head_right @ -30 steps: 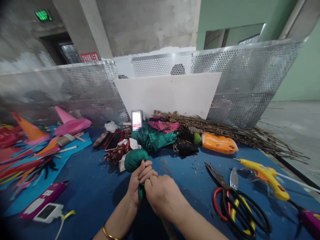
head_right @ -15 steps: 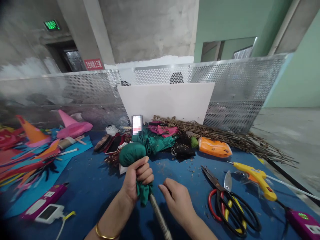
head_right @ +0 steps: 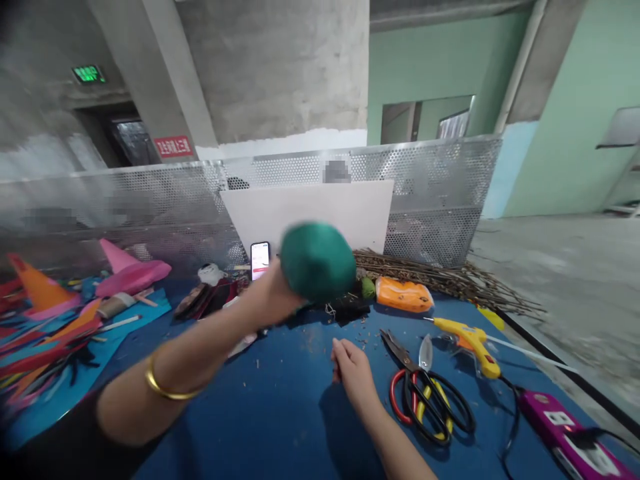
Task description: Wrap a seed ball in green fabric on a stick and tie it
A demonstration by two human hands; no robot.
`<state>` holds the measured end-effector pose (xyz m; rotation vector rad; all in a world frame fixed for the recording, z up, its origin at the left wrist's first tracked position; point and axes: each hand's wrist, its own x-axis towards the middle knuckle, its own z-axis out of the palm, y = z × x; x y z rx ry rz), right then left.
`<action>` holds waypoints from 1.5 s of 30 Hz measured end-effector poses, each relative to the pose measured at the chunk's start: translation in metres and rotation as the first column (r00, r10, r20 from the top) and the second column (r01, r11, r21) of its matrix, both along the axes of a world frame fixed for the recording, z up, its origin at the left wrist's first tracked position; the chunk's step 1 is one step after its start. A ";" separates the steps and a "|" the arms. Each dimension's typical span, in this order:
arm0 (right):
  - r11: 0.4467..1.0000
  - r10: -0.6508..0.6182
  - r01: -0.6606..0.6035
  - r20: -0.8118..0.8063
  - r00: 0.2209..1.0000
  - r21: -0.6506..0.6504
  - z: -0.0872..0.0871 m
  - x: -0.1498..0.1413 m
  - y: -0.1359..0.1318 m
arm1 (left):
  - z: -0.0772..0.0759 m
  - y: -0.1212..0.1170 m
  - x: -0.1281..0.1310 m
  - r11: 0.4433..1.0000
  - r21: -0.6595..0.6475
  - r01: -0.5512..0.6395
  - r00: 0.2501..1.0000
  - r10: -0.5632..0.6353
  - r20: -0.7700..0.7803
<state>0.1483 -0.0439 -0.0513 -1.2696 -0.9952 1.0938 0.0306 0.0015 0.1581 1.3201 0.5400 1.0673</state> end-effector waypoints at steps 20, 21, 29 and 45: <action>0.960 -0.013 -0.099 0.394 0.919 0.262 0.009 -0.017 -0.014 | -0.208 -0.017 -0.037 0.794 0.598 -0.109 0.498 0.564 -0.659; 0.960 -0.036 -0.081 0.405 0.914 0.268 0.006 -0.019 -0.014 | -0.213 -0.018 -0.038 0.791 0.605 -0.095 0.494 0.565 -0.661; 0.939 -0.048 -0.146 0.539 0.841 0.312 -0.005 -0.014 -0.016 | -0.215 -0.017 -0.036 0.742 0.572 0.350 0.108 0.574 -0.812; 0.934 -0.058 -0.265 0.836 0.546 0.238 0.073 0.013 0.151 | -0.226 -0.007 -0.033 0.887 0.381 0.262 0.076 0.375 -0.924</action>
